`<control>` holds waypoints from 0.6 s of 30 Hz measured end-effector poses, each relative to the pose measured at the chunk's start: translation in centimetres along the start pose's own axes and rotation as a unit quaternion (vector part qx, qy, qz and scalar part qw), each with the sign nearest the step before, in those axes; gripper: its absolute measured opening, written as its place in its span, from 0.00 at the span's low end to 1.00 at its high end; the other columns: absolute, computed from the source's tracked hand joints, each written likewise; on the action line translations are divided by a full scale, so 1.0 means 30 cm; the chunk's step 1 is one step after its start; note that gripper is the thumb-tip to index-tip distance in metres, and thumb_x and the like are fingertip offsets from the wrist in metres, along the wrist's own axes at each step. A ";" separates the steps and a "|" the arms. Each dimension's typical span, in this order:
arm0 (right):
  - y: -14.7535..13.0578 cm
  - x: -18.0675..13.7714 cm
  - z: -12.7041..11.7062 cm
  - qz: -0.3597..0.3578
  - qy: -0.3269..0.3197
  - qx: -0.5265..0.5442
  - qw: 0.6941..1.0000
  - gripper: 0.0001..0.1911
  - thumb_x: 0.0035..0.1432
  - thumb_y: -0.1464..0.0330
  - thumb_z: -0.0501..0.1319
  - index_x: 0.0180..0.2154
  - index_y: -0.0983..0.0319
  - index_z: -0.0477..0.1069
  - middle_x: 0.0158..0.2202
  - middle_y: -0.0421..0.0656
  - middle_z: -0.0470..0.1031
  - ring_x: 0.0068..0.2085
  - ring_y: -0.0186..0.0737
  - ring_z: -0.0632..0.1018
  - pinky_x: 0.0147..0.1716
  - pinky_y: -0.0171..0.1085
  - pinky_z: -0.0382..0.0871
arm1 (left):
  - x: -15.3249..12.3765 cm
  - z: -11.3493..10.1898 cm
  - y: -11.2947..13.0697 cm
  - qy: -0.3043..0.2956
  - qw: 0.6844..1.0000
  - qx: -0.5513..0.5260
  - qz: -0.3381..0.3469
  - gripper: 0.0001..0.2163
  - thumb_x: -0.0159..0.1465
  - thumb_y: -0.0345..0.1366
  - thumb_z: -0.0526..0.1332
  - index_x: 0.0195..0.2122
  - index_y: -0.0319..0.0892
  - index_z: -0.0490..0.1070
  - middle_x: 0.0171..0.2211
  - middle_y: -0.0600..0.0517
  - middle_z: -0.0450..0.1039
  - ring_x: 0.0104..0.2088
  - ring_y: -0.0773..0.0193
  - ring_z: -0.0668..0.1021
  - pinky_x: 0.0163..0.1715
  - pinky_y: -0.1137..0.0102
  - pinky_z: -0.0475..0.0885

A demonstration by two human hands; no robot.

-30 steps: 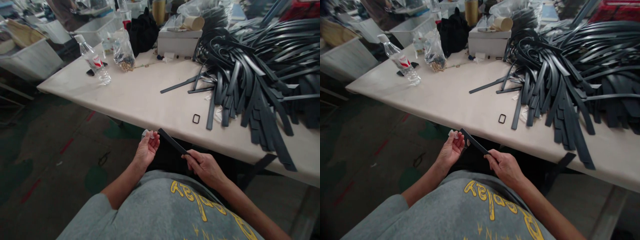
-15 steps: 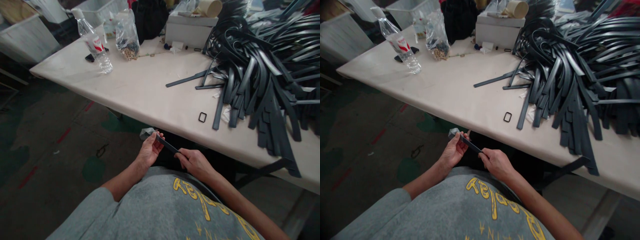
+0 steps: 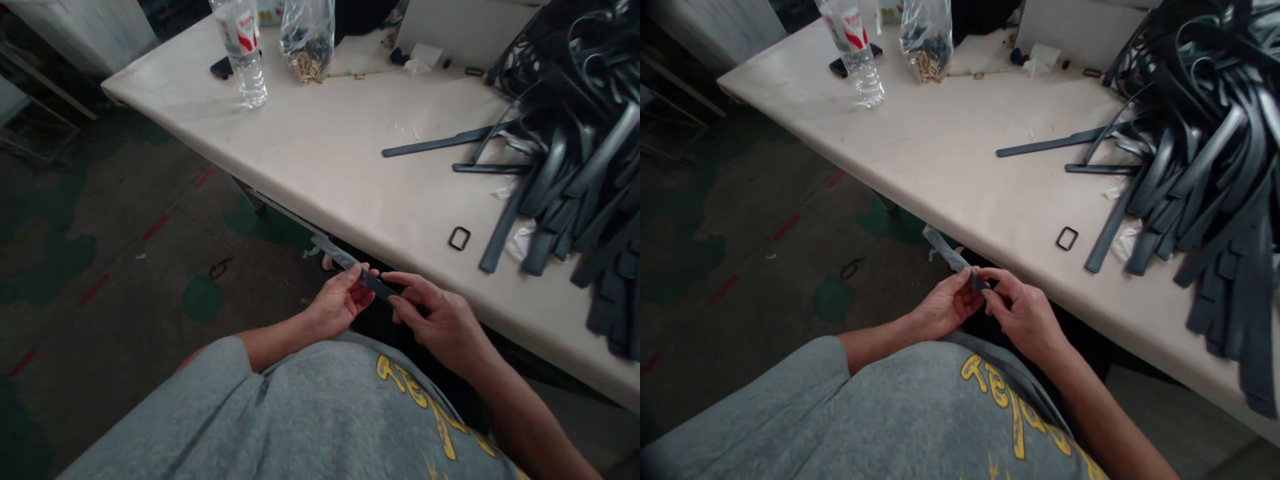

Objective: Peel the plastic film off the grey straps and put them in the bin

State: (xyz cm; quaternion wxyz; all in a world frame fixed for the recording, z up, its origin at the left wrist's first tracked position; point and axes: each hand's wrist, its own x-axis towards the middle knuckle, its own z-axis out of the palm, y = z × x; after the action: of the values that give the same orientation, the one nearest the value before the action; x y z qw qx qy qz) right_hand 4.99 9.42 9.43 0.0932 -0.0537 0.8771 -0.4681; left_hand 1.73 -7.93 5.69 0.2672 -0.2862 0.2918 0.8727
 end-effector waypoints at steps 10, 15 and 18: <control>-0.028 -0.022 -0.079 0.013 0.029 -0.039 0.999 0.25 0.62 0.55 0.58 0.58 0.56 0.66 0.24 0.38 0.78 0.15 0.32 0.69 0.13 0.31 0.64 | 0.011 -0.016 0.022 0.003 0.999 -0.032 0.011 0.04 0.63 0.34 0.65 0.37 0.39 0.78 0.38 0.49 0.80 0.33 0.67 0.79 0.35 0.73 0.73; -0.021 0.082 0.007 0.028 -0.002 -0.086 0.996 0.26 0.63 0.57 0.55 0.59 0.60 0.66 0.28 0.40 0.79 0.18 0.35 0.74 0.19 0.34 0.69 | 0.002 0.006 -0.002 -0.028 0.999 -0.014 -0.035 0.05 0.64 0.31 0.64 0.36 0.37 0.78 0.35 0.49 0.80 0.32 0.68 0.79 0.36 0.74 0.73; -0.018 0.068 -0.029 0.034 -0.008 -0.060 0.998 0.29 0.63 0.54 0.56 0.61 0.59 0.64 0.28 0.40 0.80 0.17 0.35 0.73 0.16 0.34 0.69 | 0.033 -0.010 0.028 0.012 0.999 -0.030 0.008 0.05 0.64 0.31 0.63 0.35 0.38 0.78 0.36 0.49 0.80 0.32 0.69 0.79 0.35 0.74 0.72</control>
State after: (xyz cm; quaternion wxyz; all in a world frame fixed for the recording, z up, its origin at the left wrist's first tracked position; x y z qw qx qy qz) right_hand 2.82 9.45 10.13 0.1128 -0.0335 0.9042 -0.4107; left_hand 0.62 -8.41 5.12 0.2479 -0.3024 0.2712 0.8795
